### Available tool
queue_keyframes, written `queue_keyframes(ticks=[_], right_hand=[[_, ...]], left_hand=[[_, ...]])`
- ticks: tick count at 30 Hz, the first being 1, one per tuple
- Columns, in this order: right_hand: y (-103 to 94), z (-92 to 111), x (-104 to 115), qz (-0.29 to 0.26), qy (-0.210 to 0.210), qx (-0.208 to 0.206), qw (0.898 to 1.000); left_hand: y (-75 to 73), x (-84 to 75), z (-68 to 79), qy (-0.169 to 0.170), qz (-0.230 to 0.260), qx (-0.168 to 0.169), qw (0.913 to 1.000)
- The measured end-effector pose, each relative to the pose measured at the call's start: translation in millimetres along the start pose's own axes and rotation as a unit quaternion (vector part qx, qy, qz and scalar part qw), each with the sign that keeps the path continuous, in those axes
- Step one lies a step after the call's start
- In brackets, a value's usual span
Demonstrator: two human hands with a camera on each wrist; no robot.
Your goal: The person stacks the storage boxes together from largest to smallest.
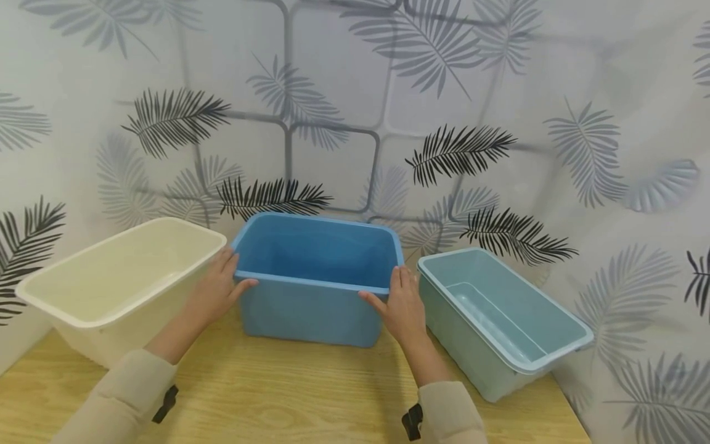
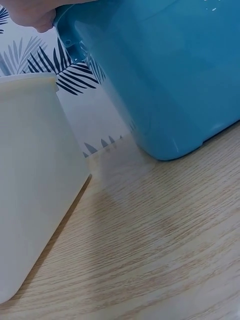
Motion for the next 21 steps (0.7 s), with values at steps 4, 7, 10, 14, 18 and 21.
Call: queue_keyframes(ticks=[4, 7, 10, 14, 18, 21], right_hand=[[-1.0, 1.7, 1.1, -0.001, -0.002, -0.006, 1.000], [-1.4, 2.9, 1.8, -0.002, -0.004, -0.009, 1.000], [-1.8, 4.2, 2.2, -0.001, -0.006, -0.013, 1.000], [-1.8, 5.3, 2.1, -0.001, -0.007, -0.016, 1.000], [-1.3, 5.9, 2.0, 0.000, -0.006, -0.017, 1.000], [-1.4, 6.4, 2.2, 0.003, -0.007, -0.020, 1.000]], left_hand=[[-1.3, -0.8, 2.2, 0.003, -0.004, -0.003, 1.0000], [-1.7, -1.0, 3.3, 0.006, -0.003, -0.007, 0.9999], [-2.3, -1.2, 4.5, 0.010, -0.005, -0.014, 0.9998], [-3.3, -2.3, 6.2, 0.018, -0.009, -0.024, 0.9995], [-3.9, -3.3, 7.9, 0.019, -0.010, -0.026, 0.9994], [-3.3, -3.4, 8.7, 0.016, -0.008, -0.020, 0.9996]])
Point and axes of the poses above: each hand's wrist, its own z-axis away from the middle knuckle, its own y-axis out of the palm, x = y × z, the point moved 10 cm from there along -z, towards the middle knuckle, and after that the axes turned 14 degrees about x, right-handed, at the moved point
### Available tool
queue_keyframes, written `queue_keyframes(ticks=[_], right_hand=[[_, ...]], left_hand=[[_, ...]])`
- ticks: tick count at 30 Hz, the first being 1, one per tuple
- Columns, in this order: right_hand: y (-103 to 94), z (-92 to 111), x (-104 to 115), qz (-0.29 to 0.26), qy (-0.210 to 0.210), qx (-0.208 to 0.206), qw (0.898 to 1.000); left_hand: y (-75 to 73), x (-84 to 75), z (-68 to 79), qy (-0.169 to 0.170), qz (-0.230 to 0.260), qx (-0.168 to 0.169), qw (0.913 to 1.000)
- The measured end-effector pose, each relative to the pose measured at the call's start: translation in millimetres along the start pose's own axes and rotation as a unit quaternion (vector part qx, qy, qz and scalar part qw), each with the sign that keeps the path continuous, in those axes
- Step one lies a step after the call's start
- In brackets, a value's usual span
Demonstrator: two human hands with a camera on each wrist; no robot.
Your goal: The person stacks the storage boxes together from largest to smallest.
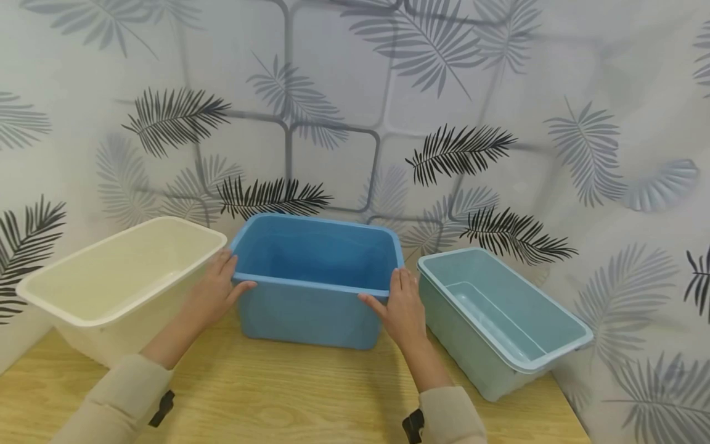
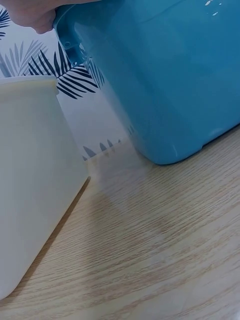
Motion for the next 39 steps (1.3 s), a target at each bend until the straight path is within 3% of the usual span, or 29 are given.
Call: queue_keyframes(ticks=[22, 31, 39], right_hand=[[-1.1, 8.4, 3.6, 0.004, 0.006, 0.004, 1.000], [-4.4, 13.1, 5.6, 0.010, -0.001, -0.014, 1.000], [-4.2, 17.4, 6.3, 0.007, 0.000, -0.017, 1.000]], left_hand=[[-0.6, 0.3, 7.0, -0.012, -0.014, 0.008, 0.9998], [-5.5, -4.7, 12.4, 0.002, -0.025, -0.018, 0.9995], [-7.4, -6.2, 16.8, 0.001, -0.026, -0.019, 0.9995]])
Point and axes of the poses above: each hand's wrist, its own z-axis away from the middle knuckle, its own y-axis out of the palm, x = y × z, the point moved 10 cm from there along -z, towards the middle knuckle, and after that the axes turned 14 degrees about x, right-handed, at the moved point
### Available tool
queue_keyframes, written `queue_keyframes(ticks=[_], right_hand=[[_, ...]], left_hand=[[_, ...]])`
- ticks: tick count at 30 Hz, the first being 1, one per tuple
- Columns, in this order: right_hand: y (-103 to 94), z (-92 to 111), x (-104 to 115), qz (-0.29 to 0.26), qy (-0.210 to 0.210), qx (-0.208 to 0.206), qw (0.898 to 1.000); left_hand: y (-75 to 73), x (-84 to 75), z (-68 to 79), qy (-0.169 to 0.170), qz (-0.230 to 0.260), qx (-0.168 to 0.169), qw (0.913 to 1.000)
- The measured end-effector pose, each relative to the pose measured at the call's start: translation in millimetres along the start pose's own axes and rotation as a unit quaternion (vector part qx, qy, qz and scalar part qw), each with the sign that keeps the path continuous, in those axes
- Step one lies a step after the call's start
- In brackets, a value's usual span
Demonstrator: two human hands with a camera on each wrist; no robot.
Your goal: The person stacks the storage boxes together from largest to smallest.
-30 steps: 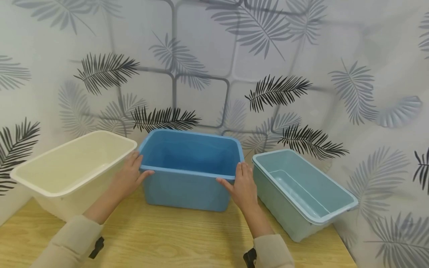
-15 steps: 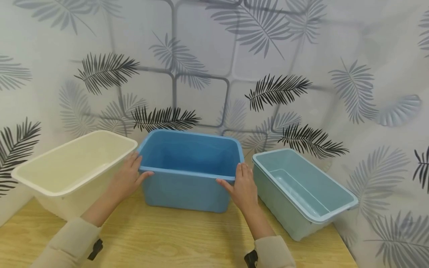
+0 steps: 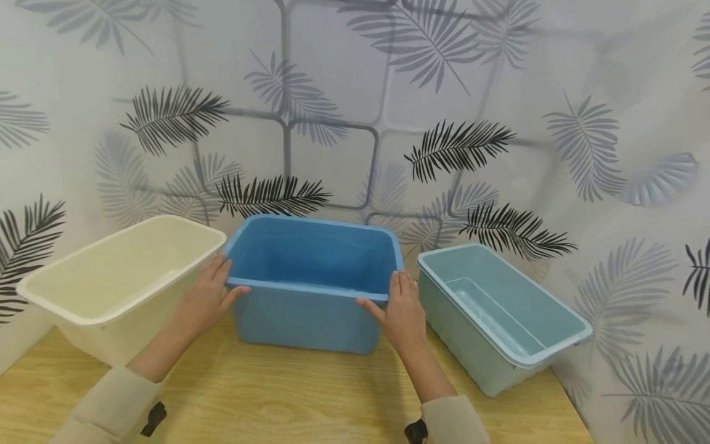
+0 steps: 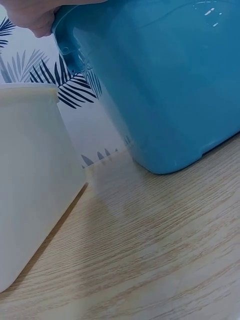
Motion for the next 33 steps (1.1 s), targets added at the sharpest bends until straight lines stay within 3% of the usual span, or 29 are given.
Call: queue_keyframes(ticks=[14, 22, 33], right_hand=[[-4.6, 8.8, 5.6, 0.004, -0.013, -0.025, 1.000], [-7.0, 13.3, 8.6, 0.008, -0.015, -0.033, 0.999], [-8.1, 19.6, 10.9, 0.012, -0.021, -0.045, 0.999]], left_hand=[[-5.3, -3.1, 8.7, 0.007, 0.001, -0.012, 0.9999], [-10.4, -6.3, 14.8, 0.020, -0.001, -0.039, 0.9991], [-10.1, -6.1, 21.2, 0.014, -0.007, -0.035, 0.9993]])
Point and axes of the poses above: each hand's wrist, its own z-axis away from the middle knuckle, its own y-axis out of the palm, x = y × z, the point moved 10 cm from there along -z, towards the middle knuckle, and after that the axes turned 14 degrees about x, right-handed, at the moved point
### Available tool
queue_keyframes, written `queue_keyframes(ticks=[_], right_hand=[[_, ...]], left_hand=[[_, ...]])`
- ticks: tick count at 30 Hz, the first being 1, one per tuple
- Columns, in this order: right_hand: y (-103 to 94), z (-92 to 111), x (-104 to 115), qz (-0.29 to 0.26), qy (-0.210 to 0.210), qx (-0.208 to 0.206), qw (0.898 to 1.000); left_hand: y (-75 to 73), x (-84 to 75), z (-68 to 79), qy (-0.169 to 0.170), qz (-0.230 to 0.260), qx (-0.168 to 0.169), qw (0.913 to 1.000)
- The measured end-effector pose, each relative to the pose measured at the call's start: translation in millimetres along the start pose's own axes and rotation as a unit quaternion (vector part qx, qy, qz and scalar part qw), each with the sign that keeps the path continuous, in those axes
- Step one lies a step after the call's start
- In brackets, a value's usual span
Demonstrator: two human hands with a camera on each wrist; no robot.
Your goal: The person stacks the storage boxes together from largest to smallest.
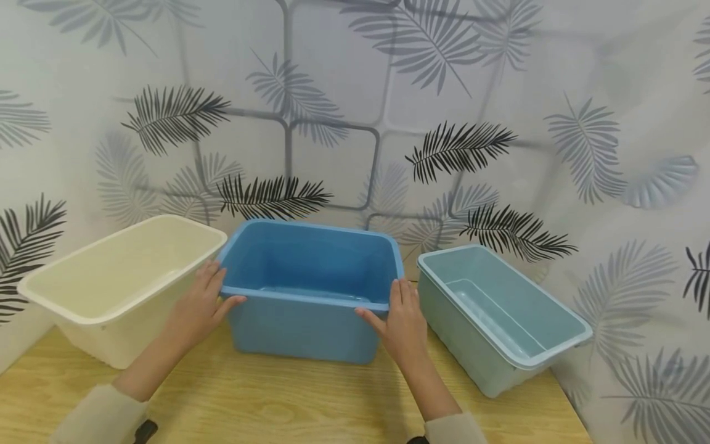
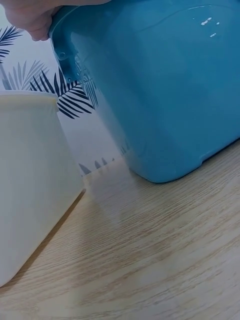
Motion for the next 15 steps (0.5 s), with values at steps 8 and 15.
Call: queue_keyframes(ticks=[8, 15], right_hand=[[-0.4, 3.7, 1.4, 0.003, -0.001, -0.003, 1.000], [-2.2, 6.8, 4.0, 0.004, -0.001, -0.005, 1.000]], left_hand=[[-3.1, -1.3, 5.4, 0.000, 0.006, -0.006, 1.0000], [-5.6, -2.9, 8.3, -0.002, 0.009, -0.003, 1.0000]])
Point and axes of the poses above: each hand's wrist, its own z-axis away from the middle knuckle, its own y-axis out of the palm, x = y × z, the point moved 10 cm from there along -z, towards the middle knuckle, and after that the axes turned 14 degrees about x, right-handed, at the moved point
